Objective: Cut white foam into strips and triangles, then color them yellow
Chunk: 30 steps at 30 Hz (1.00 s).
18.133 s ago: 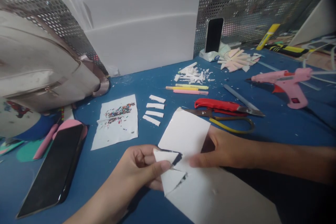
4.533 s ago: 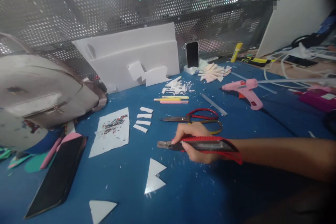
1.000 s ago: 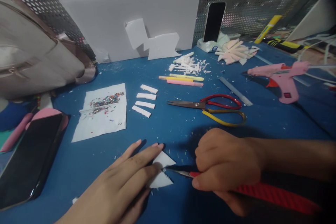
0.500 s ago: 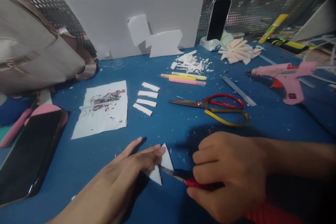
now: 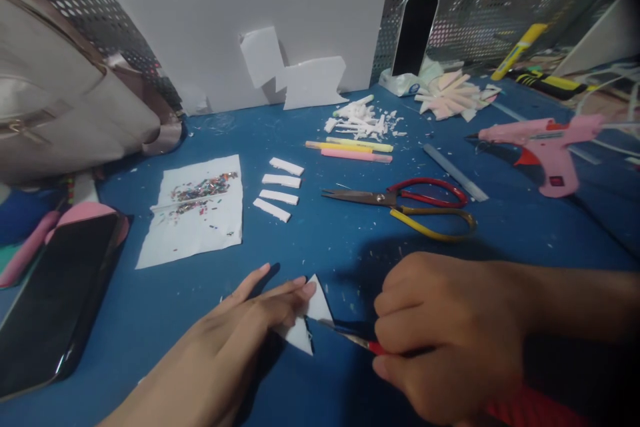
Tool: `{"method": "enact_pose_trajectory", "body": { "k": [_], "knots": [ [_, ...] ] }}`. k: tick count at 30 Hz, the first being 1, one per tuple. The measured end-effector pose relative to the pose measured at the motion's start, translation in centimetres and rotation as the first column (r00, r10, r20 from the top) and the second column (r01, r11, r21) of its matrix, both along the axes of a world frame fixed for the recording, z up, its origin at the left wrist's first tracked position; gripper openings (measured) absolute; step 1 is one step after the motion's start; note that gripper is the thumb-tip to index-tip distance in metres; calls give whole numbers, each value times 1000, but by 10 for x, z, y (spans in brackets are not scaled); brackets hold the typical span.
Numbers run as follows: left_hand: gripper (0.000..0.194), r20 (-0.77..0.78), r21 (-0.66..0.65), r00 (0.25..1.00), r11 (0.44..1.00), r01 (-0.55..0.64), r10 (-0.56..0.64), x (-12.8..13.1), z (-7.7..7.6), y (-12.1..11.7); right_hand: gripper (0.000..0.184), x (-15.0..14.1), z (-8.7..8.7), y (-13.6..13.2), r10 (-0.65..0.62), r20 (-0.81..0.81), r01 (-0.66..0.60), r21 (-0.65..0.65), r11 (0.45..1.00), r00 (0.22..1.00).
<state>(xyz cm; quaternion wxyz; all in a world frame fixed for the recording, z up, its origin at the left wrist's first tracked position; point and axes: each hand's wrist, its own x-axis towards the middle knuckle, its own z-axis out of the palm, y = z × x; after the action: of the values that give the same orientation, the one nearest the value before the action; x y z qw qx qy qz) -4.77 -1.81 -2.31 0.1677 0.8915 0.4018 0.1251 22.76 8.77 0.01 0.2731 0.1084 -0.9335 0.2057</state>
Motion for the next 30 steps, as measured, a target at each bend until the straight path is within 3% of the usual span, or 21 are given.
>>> {"method": "enact_pose_trajectory", "body": {
  "k": [4, 8, 14, 20, 25, 30],
  "knots": [
    [50, 79, 40, 997, 999, 13, -16, 6, 5, 5, 41, 1, -10, -1, 23, -98, -23, 4, 1000, 995],
    [54, 49, 27, 999, 1000, -2, 1, 7, 5, 3, 36, 1, -18, 0, 18, -208, -30, -54, 998, 978],
    [57, -44, 16, 998, 999, 33, -33, -2, 3, 0, 20, 2, -16, -4, -39, -93, 33, -64, 997, 995],
    [38, -54, 180, 994, 978, 104, -96, 0, 12, 7, 19, 6, -10, -11, -125, -16, 125, 19, 992, 992],
    [35, -45, 296, 996, 954, -58, 74, 3, 4, -7, 19, 8, -8, -24, -235, 4, 235, -24, 972, 972],
    [30, -26, 338, 992, 935, -107, 123, 13, -1, -19, 19, 8, -1, -30, -293, 66, 295, -29, 955, 954]
  ]
}}
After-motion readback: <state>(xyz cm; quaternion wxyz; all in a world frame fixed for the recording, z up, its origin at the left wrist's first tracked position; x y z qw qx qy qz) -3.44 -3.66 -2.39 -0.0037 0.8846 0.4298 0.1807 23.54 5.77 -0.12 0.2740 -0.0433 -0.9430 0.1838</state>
